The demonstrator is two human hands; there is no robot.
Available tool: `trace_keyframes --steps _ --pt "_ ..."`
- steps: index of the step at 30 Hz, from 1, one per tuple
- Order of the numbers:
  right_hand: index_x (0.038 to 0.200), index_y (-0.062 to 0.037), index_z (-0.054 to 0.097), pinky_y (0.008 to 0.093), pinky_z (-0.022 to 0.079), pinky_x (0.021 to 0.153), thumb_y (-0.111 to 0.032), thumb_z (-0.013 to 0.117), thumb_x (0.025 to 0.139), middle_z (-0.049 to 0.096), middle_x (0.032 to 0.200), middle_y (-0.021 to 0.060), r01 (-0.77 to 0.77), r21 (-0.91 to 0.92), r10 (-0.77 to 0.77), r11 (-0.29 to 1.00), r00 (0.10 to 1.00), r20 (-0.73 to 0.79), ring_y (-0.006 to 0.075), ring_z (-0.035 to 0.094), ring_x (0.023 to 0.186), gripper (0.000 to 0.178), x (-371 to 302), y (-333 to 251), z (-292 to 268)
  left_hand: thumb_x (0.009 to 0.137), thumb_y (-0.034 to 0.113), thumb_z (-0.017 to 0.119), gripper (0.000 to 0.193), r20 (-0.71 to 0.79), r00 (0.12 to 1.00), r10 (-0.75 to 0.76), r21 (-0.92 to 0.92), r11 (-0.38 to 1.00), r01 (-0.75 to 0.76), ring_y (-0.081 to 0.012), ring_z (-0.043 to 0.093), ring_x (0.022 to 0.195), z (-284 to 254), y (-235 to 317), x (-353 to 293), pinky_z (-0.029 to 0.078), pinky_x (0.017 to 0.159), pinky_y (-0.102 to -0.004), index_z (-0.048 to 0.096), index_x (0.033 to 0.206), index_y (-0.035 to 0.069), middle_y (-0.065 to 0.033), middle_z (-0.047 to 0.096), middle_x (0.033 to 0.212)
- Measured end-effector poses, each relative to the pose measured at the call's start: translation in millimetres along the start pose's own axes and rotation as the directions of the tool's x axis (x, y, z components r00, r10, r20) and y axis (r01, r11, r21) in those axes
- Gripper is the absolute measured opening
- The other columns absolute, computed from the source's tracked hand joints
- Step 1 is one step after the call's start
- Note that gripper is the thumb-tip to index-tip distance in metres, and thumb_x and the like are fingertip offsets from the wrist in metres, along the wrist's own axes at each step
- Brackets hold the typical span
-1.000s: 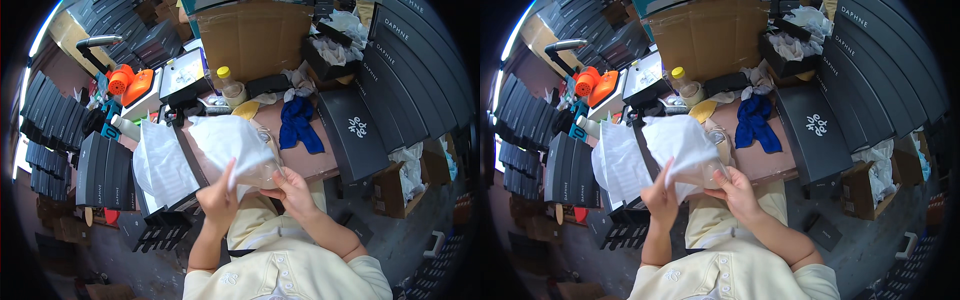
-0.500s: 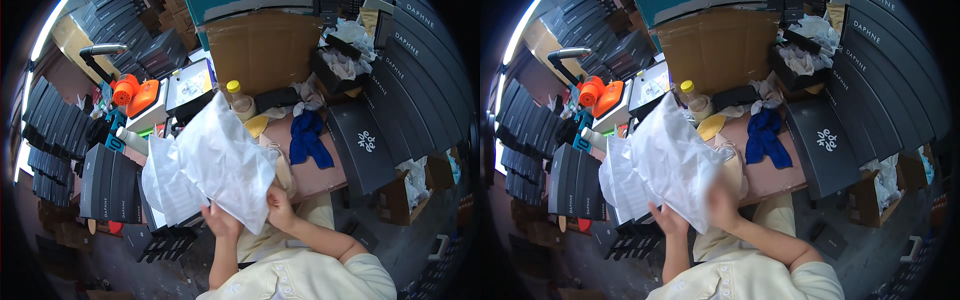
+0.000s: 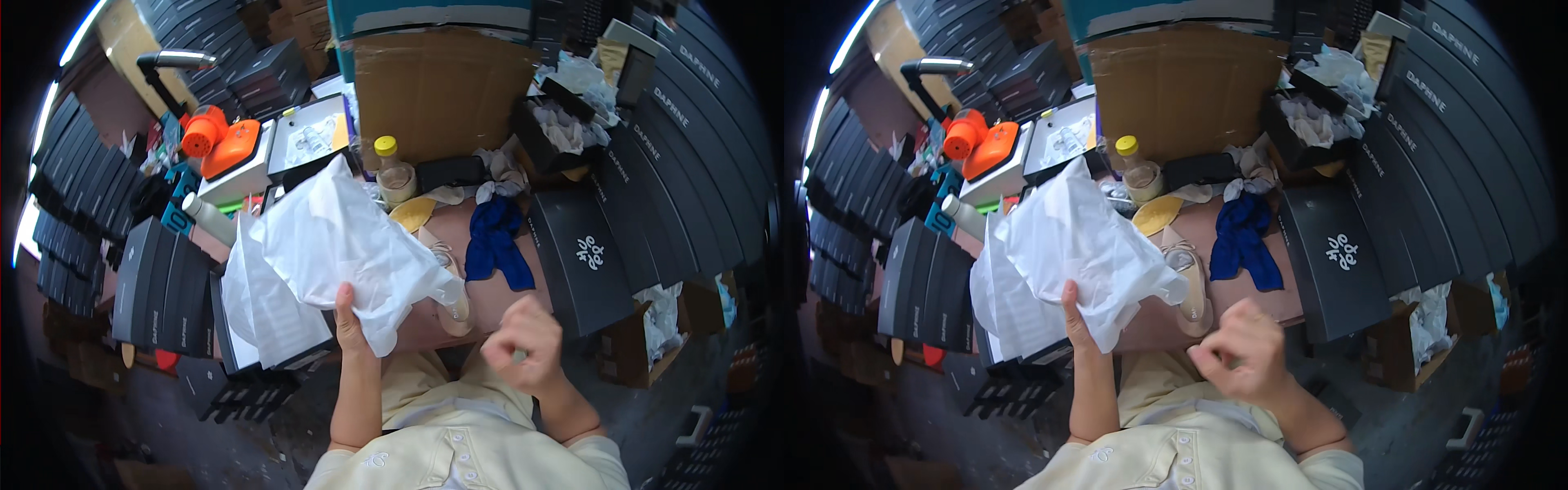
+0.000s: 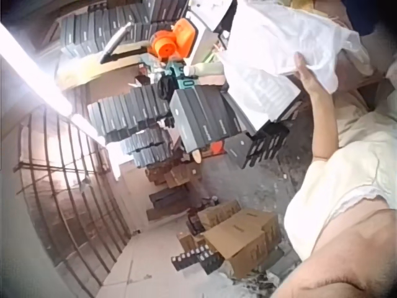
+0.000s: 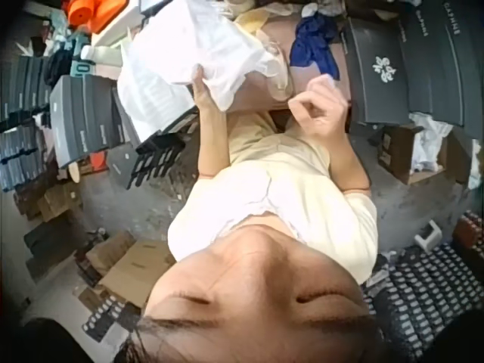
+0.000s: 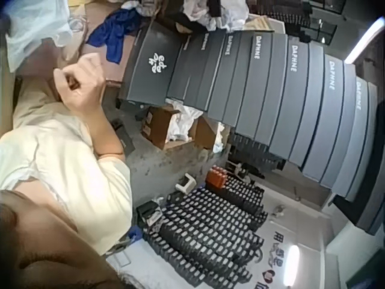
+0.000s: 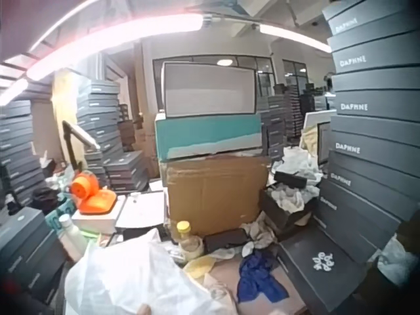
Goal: Inspecting shoes for quality and packing them into boxes with tissue paper.
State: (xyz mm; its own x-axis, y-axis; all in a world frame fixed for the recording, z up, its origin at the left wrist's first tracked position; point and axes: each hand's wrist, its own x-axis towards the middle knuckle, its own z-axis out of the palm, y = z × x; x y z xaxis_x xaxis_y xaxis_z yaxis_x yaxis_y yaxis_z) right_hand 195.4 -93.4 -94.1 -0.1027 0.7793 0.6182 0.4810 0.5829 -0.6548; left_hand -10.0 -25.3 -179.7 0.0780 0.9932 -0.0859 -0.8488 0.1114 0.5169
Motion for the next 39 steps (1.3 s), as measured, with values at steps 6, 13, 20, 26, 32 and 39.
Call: trace_keyframes --steps 6,13,20,26,32,39 --pt "0.141 0.002 0.021 0.0375 0.031 0.105 -0.074 0.059 0.066 0.032 0.141 0.0158 -0.565 0.601 0.414 0.565 0.824 0.386 0.0263 0.033 0.13 0.114 -6.0 66.4 71.8 0.063 0.01 0.079 0.062 0.514 0.818 0.258 0.808 0.174 -0.563 -0.0301 0.06 0.093 32.4 -18.1 -10.3 0.048 0.082 -0.0403 0.05 0.115 -0.006 -0.0197 0.057 0.108" --pt "0.137 -0.0059 0.031 0.0361 0.039 0.099 -0.026 0.064 0.085 0.044 0.133 0.0088 -0.492 0.575 0.461 0.654 0.861 0.214 0.0242 0.047 0.119 0.064 -46.8 61.2 82.3 0.067 0.021 0.068 0.063 0.764 0.601 0.233 0.635 -0.432 -0.64 -0.0379 0.044 0.115 -4.9 22.2 -82.5 0.036 0.096 -0.0456 0.048 0.12 -0.004 -0.02 0.044 0.123" --pt "0.136 -0.0034 0.029 0.0349 0.038 0.099 -0.02 0.071 0.079 0.044 0.131 0.0091 -0.483 0.863 0.365 0.151 0.838 0.405 0.022 0.044 0.12 0.072 -4.6 46.7 79.4 0.071 0.018 0.069 0.044 0.248 0.809 0.533 0.891 -0.453 0.025 -0.0271 0.054 0.099 -98.9 100.7 -65.1 0.041 0.085 -0.0386 0.055 0.109 0.001 -0.0123 0.06 0.098" --pt "0.135 -0.0014 0.028 0.0339 0.038 0.098 -0.02 0.076 0.075 0.044 0.128 0.0093 -0.647 0.762 0.15 0.025 0.756 0.637 0.0204 0.043 0.119 0.079 19.4 -5.8 175.2 0.074 0.023 0.066 0.041 0.594 0.802 0.066 0.597 -0.705 -0.383 -0.0321 0.055 0.099 -112.2 121.6 18.0 0.04 0.09 -0.0399 0.059 0.109 0.004 -0.0144 0.062 0.102" --pt "0.133 0.0012 0.027 0.0331 0.038 0.097 -0.02 0.076 0.076 0.046 0.124 0.0123 -0.546 0.812 0.265 0.206 0.83 0.491 0.0204 0.043 0.118 0.078 45.7 6.8 267.4 0.075 0.022 0.066 0.04 0.355 0.807 0.471 0.884 -0.451 -0.125 -0.0325 0.057 0.098 -171.2 186.9 69.8 0.04 0.091 -0.0403 0.059 0.111 0.003 -0.0165 0.063 0.097" --pt "0.13 0.0042 0.029 0.0349 0.034 0.098 -0.022 0.075 0.075 0.044 0.122 0.0169 -0.352 0.777 0.271 0.522 0.932 0.24 0.0246 0.043 0.114 0.077 20.2 51.4 292.2 0.075 0.021 0.066 0.016 0.396 0.758 0.518 0.592 -0.775 0.221 -0.0277 0.062 0.081 -171.7 189.4 104.7 0.042 0.075 -0.0444 0.069 0.07 0.005 -0.0119 0.064 0.067"
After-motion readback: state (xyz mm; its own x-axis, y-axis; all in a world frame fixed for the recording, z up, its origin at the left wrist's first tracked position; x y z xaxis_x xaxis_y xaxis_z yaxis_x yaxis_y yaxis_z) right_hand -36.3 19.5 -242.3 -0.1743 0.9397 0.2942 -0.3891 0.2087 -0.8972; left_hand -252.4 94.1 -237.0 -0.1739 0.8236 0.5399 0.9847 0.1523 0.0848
